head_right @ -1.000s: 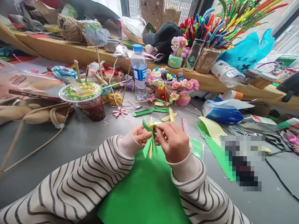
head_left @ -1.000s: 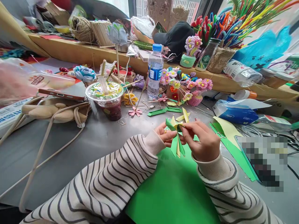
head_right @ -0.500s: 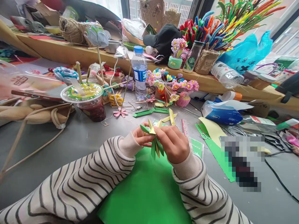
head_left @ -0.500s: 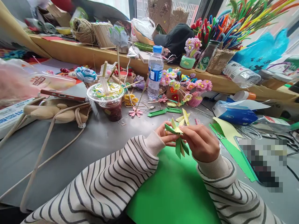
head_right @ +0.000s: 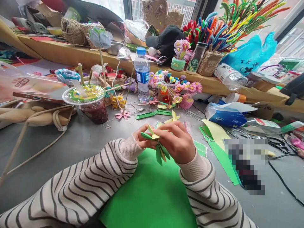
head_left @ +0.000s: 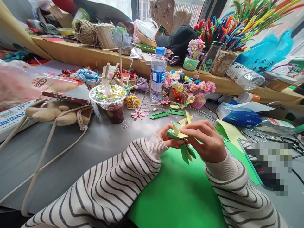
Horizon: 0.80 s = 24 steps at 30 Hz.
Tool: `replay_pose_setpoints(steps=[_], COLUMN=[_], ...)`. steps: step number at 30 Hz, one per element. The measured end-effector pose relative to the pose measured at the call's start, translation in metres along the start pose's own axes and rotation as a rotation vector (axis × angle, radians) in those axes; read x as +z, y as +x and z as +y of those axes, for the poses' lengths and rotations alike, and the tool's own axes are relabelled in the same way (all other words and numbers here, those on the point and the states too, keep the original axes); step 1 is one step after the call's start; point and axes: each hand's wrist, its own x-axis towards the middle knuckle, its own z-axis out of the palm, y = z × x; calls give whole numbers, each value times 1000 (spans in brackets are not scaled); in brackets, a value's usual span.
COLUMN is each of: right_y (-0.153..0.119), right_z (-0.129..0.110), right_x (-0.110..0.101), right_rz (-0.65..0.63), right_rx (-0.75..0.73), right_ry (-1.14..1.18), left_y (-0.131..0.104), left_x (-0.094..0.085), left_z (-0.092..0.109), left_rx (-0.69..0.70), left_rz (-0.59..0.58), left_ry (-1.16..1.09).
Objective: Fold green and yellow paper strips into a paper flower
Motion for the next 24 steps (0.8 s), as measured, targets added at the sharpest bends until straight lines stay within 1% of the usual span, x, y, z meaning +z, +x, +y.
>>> replay_pose_setpoints(steps=[3,7,9,11,13,16,18,20,21,24], right_y=[0,-9,-14,-15,-13,-7,-4,-3,-4,-5], right_z=[-2,-9,-10,-8,-4,5,7,5,2,-10], right_x=[-1,2,4,5,4,0,-1,1,4,14], right_rz=[35,114,107,89,71,32,-13,-72,-90,-55], right_rx=[2,-48,-85,-93,-56,98,270,446,509,679], right_ry=[-9,-169,-227,-240,-222,-94,119,344,429,552], left_y=[-1,-2,-1,0,1,0,-2,-5,-7,-9], left_x=[1,2,3,2,1,-4,-6,-6,-5,-1], left_z=[2,2,1,1,2,7,10,11,10,8], left_rx=[10,1,11,70,195,388,471,525,545,589], left_rz=[0,58,83,122,176,254,316,332,326,328], left_ry=[4,3,0,19,69,181,249,305,326,380])
